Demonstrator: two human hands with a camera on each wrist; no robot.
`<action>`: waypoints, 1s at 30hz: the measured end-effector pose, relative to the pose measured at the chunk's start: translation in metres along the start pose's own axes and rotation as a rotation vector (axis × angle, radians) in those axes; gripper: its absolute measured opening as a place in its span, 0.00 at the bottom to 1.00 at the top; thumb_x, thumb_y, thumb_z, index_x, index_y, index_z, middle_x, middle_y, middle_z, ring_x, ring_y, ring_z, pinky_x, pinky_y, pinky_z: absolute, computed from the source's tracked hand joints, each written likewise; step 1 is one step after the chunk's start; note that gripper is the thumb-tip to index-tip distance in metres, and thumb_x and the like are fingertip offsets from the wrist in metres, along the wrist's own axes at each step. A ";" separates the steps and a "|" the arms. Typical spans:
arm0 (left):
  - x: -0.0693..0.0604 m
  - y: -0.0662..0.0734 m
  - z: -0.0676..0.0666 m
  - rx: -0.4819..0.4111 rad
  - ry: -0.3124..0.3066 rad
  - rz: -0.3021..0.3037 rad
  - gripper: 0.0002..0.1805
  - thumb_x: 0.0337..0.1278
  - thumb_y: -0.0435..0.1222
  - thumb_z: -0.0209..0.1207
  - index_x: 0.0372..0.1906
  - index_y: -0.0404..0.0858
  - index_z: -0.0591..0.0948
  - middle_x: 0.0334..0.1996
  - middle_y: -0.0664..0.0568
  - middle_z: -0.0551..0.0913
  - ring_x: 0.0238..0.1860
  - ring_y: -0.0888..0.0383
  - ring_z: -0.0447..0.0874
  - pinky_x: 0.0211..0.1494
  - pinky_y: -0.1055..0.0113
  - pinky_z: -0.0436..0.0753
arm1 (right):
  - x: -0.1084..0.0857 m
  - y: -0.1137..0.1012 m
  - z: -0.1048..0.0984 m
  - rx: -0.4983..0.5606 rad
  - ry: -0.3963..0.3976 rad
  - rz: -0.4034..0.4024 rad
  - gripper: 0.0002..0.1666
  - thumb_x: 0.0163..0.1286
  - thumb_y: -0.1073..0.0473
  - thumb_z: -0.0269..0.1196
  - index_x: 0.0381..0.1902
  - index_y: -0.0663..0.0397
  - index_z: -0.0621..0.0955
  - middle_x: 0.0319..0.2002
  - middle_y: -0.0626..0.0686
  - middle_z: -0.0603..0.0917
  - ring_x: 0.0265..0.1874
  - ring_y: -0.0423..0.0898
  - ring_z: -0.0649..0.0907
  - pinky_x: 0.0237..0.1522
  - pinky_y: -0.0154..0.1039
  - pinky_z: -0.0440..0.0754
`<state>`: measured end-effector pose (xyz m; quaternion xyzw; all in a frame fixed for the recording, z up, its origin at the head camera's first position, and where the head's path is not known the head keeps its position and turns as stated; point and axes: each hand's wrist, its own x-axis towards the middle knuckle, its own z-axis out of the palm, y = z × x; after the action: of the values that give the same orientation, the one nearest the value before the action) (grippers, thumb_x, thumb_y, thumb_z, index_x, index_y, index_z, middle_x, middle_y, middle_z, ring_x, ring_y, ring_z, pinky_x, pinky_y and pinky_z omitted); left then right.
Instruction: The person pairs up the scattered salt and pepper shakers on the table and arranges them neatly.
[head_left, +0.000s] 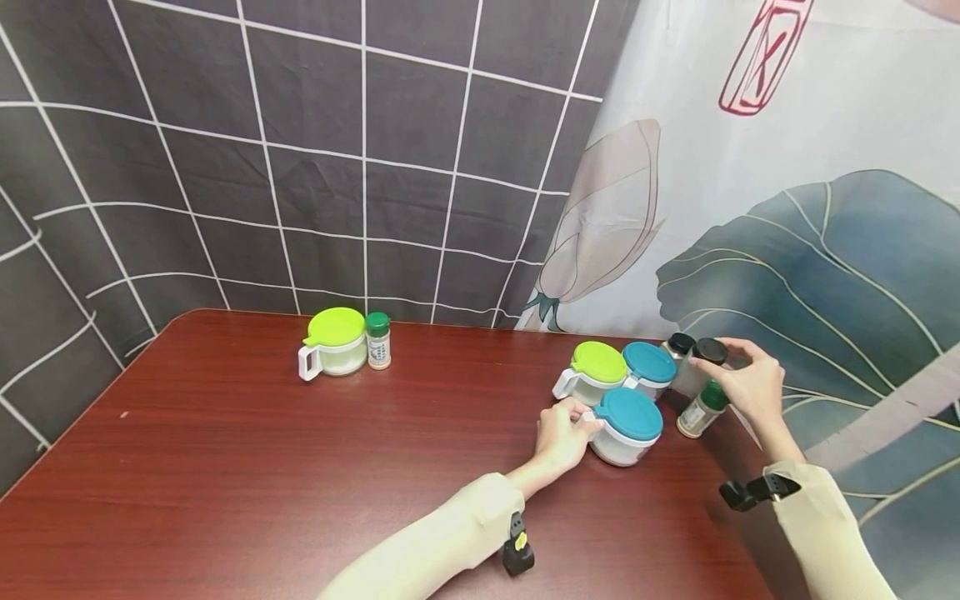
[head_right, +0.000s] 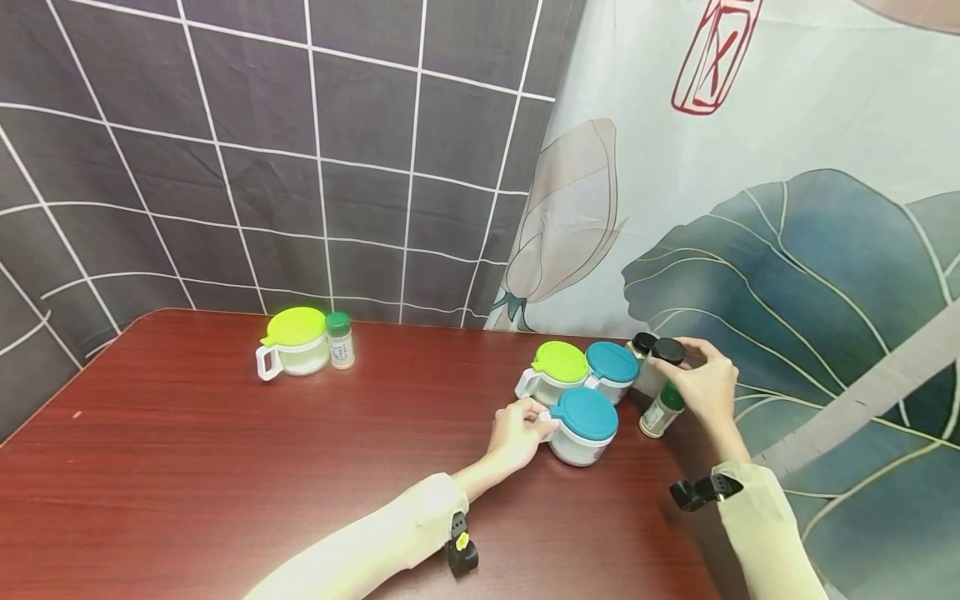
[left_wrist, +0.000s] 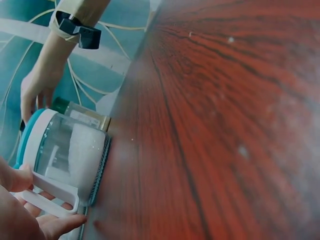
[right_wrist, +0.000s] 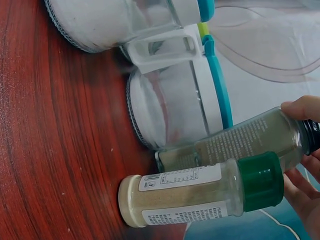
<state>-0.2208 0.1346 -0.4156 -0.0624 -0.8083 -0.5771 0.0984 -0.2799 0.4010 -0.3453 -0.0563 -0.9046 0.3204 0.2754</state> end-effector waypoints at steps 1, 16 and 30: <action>0.000 0.000 -0.001 -0.001 0.000 -0.001 0.07 0.46 0.39 0.69 0.29 0.41 0.84 0.29 0.53 0.89 0.34 0.59 0.85 0.36 0.74 0.76 | 0.000 0.000 0.000 0.009 0.006 -0.005 0.31 0.52 0.49 0.74 0.52 0.58 0.81 0.37 0.32 0.75 0.33 0.18 0.70 0.33 0.13 0.68; 0.002 0.005 -0.012 0.006 -0.013 0.013 0.08 0.47 0.39 0.69 0.31 0.41 0.84 0.31 0.52 0.89 0.36 0.58 0.85 0.37 0.75 0.76 | 0.000 -0.007 -0.003 0.039 0.044 -0.018 0.31 0.51 0.51 0.75 0.51 0.59 0.81 0.34 0.25 0.71 0.32 0.18 0.71 0.34 0.12 0.68; 0.001 0.009 -0.028 0.002 -0.040 0.026 0.09 0.50 0.41 0.68 0.33 0.41 0.84 0.33 0.51 0.89 0.35 0.59 0.85 0.38 0.74 0.77 | 0.000 -0.015 -0.008 0.098 0.088 -0.028 0.30 0.49 0.55 0.75 0.50 0.59 0.82 0.33 0.26 0.74 0.29 0.18 0.73 0.33 0.13 0.69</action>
<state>-0.2173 0.1110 -0.3980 -0.0842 -0.8098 -0.5737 0.0896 -0.2751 0.3936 -0.3311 -0.0439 -0.8756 0.3575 0.3218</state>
